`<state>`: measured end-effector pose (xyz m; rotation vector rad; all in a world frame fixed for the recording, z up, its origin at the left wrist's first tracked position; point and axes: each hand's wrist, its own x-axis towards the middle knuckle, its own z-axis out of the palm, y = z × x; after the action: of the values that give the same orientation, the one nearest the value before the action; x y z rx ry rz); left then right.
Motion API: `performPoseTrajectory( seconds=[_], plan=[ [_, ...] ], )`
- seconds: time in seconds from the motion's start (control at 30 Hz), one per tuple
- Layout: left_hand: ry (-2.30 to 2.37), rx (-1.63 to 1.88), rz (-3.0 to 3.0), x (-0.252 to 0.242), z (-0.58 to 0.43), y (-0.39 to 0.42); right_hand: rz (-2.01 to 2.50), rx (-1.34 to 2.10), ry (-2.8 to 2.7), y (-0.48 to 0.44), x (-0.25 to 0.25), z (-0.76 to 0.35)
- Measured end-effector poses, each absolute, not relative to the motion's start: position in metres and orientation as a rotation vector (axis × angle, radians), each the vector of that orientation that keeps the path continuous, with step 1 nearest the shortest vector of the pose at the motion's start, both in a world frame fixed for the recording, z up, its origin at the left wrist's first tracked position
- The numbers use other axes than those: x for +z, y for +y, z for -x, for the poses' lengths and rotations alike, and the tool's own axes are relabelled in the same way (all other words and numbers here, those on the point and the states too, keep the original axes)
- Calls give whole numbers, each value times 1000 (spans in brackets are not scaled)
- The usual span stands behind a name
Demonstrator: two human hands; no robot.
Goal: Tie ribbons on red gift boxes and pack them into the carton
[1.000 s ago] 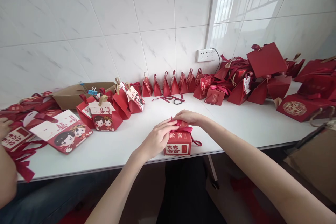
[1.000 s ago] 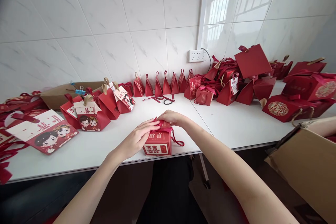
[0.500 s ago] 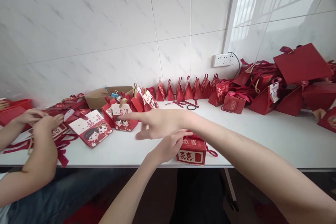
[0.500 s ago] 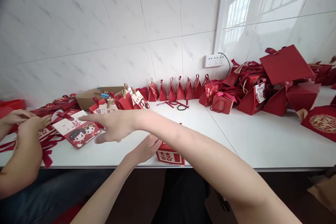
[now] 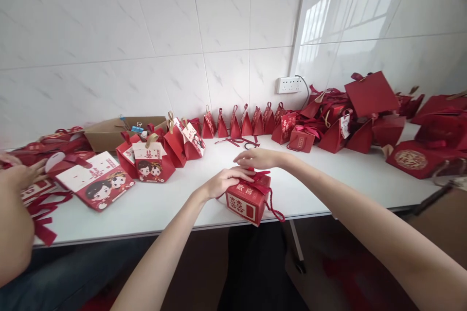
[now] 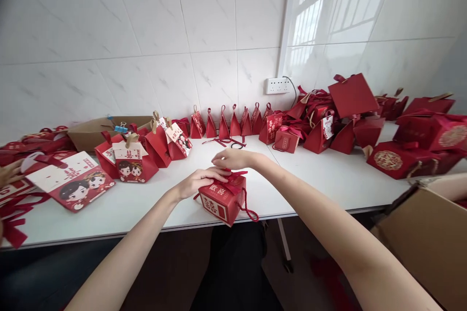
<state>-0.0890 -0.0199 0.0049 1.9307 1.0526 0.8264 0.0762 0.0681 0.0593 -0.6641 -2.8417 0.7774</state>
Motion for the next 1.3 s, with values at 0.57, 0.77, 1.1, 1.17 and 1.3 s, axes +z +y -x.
performPoseTrajectory(
  seconds=[0.57, 0.77, 1.1, 1.17, 1.3],
  plan=[
    [1884, 1380, -2169, -17, 40, -89, 867, 1258, -2212, 29, 9, -143],
    [2106, 1123, -2197, -38, 49, -100, 1005, 1050, -2162, -2, 3, -154],
    [2066, 1085, -1606, 3, 96, -81, 1351, 771, -1960, -11, 29, -157],
    [2031, 985, -1566, 8, 85, -74, 1377, 864, -2030, 7, 28, -142],
    [2015, 959, -1535, 8, 62, -65, 1303, 1135, -2034, 27, 17, -117]
  ],
)
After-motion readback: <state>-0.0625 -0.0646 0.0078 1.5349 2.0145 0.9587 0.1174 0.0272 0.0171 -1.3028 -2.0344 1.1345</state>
